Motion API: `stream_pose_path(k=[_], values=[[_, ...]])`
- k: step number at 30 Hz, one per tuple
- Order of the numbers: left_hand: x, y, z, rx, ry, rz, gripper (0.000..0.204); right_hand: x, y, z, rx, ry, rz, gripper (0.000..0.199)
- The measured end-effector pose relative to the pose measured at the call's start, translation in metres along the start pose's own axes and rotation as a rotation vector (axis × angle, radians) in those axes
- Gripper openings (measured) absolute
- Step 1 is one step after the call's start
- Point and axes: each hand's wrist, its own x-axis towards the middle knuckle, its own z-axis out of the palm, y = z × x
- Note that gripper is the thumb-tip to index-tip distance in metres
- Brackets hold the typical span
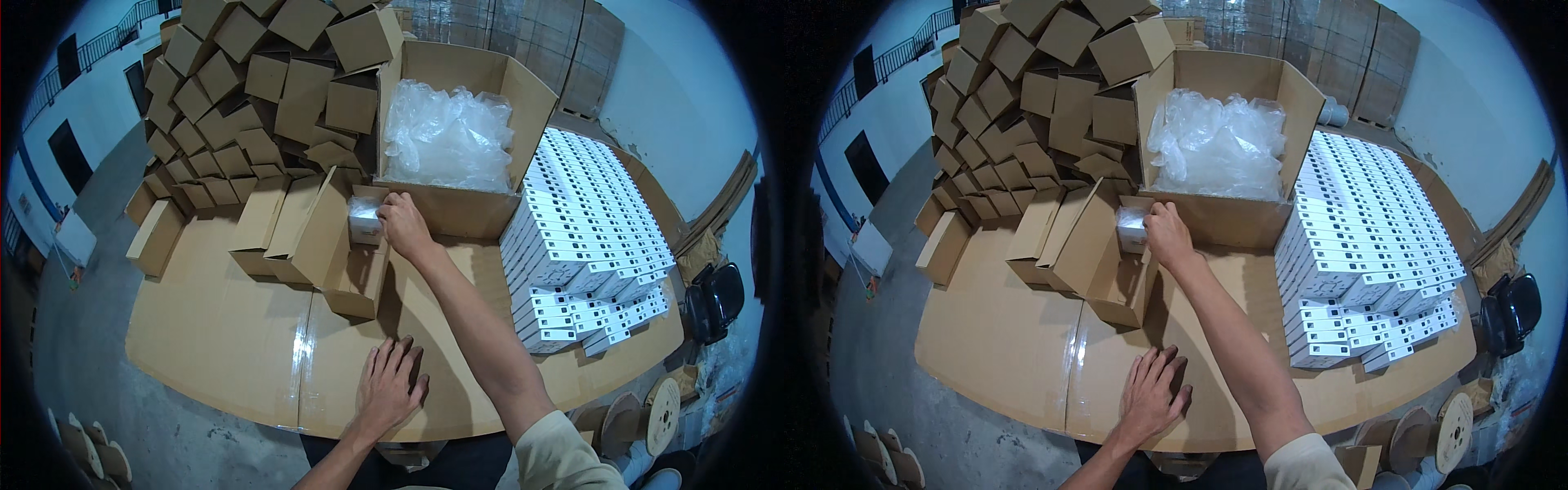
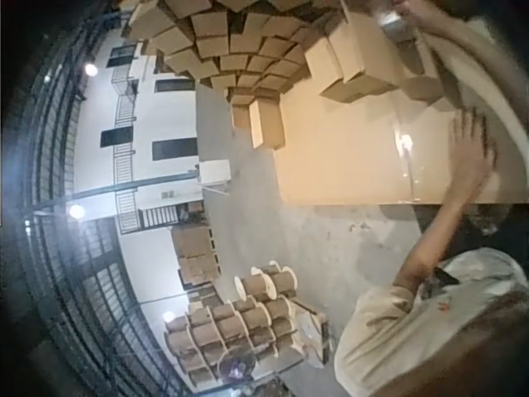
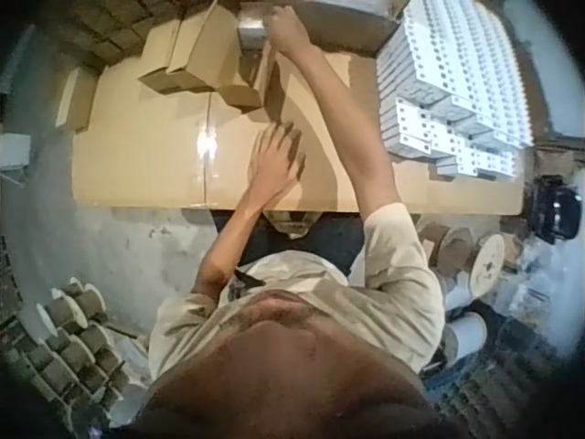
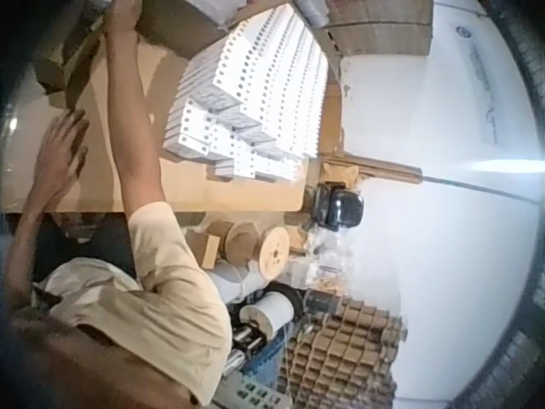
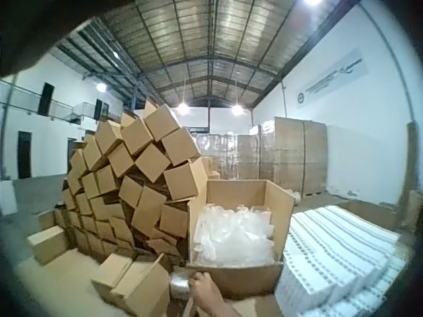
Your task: Packing small white product boxes into bubble wrap bags and placing them into larger cardboard boxes.
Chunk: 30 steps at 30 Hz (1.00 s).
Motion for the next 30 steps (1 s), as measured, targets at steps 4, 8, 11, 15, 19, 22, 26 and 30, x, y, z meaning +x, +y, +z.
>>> stream_pose_path(k=[4,8,11,15,19,22,26,30], values=[[-0.002,-0.002,0.0,0.014,0.002,-0.001,0.051,-0.011,-0.006,-0.014,0.072,-0.027,0.03,0.022],[-0.004,-0.002,-0.002,0.002,0.009,-0.006,0.051,-0.02,-0.013,-0.023,0.096,-0.149,0.116,0.039],[0.0,0.001,-0.001,0.01,-0.01,0.005,0.051,-0.029,-0.01,-0.021,0.066,-0.169,0.151,0.05],[0.002,0.004,0.002,0.029,-0.02,0.015,0.051,-0.043,-0.009,-0.024,0.139,-0.162,0.187,0.055],[0.003,-0.007,0.014,0.088,0.007,-0.007,0.05,-0.064,-0.036,-0.066,0.292,-0.046,0.094,0.055],[0.033,-0.002,0.021,0.057,-0.021,0.009,0.051,-0.099,-0.035,-0.101,0.138,-0.054,0.109,0.053],[0.07,-0.011,0.042,0.086,0.098,0.205,0.052,-0.147,-0.026,-0.147,-0.016,0.055,0.167,0.054],[0.093,-0.021,0.039,0.021,0.059,0.111,0.048,-0.195,-0.018,-0.193,-0.159,0.205,0.171,0.057]])
